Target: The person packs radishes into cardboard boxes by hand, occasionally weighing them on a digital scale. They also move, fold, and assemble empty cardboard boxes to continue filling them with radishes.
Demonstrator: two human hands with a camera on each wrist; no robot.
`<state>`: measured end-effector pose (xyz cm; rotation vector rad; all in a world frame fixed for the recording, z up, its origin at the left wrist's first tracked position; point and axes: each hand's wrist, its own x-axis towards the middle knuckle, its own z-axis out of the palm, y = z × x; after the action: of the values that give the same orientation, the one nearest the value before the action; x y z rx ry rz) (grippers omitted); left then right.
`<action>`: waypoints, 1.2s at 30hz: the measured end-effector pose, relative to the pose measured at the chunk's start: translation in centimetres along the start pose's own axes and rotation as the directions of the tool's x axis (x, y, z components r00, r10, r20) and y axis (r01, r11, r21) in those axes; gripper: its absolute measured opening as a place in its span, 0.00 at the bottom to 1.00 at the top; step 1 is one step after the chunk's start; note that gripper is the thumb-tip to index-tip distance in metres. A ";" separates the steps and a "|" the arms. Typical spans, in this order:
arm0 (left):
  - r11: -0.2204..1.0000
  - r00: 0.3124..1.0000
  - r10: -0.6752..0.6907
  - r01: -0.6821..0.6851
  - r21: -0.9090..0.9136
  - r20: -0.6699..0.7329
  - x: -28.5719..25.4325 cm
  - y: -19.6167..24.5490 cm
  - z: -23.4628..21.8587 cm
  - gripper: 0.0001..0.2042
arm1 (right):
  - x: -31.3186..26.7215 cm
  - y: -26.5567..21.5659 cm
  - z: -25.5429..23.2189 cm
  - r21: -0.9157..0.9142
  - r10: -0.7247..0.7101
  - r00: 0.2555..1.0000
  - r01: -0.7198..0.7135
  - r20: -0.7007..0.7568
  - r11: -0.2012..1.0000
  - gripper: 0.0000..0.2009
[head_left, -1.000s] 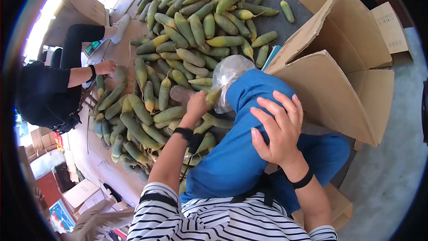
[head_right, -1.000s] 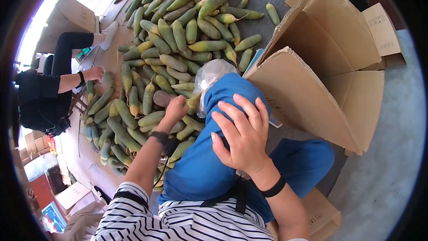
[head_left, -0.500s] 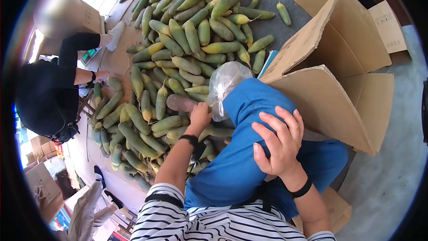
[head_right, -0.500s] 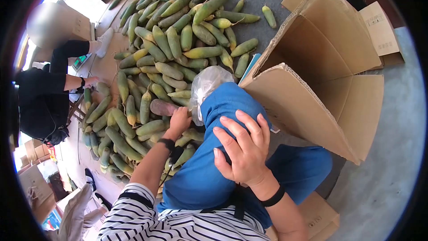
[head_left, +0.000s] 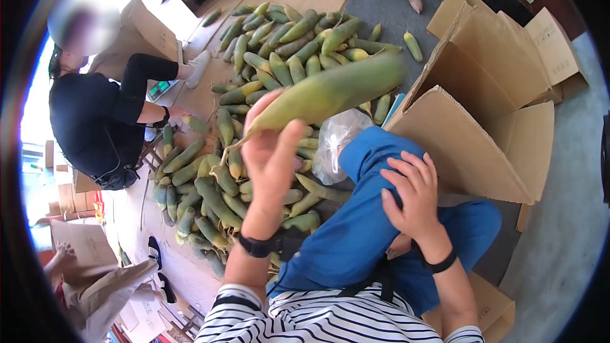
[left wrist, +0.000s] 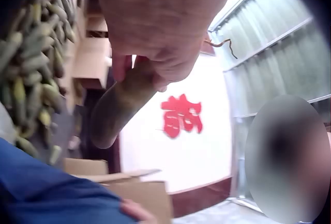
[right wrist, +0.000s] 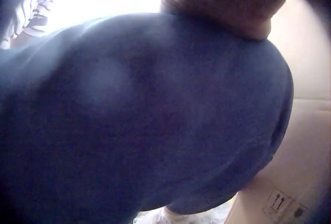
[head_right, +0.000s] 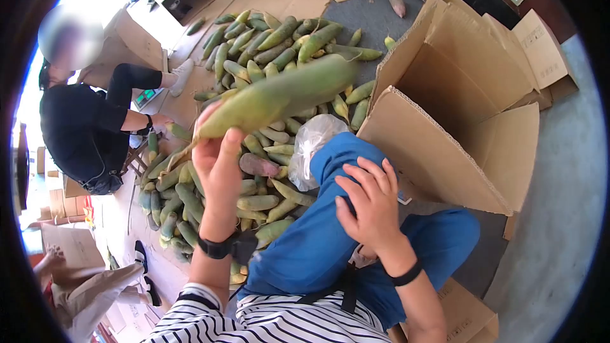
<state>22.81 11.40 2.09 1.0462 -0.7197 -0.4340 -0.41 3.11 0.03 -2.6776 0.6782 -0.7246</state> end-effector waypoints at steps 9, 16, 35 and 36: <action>0.818 0.783 0.513 -0.570 0.077 0.352 3.1 0.6 19.3 0.21 | -1.3 4.3 -13.9 -0.406 0.311 0.909 -0.404 -0.277 0.820 0.16; 0.690 0.698 0.016 -0.526 0.497 0.715 1.2 -3.9 24.0 0.15 | -3.6 8.5 -12.2 -0.483 0.403 0.889 -0.457 -0.217 0.747 0.12; 0.191 0.893 -0.012 0.444 0.875 -0.451 -15.0 -12.2 -24.1 0.18 | -3.0 9.5 -11.4 -0.443 0.444 0.872 -0.487 -0.204 0.753 0.16; 0.082 0.820 0.063 0.564 0.822 -0.569 -17.2 -12.6 -27.7 0.19 | -2.8 9.4 -11.1 -0.449 0.441 0.877 -0.476 -0.188 0.756 0.16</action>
<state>30.84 34.03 -23.35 2.5768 -0.2362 0.1429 -11.95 -5.09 4.56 -2.7097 1.6652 -0.5638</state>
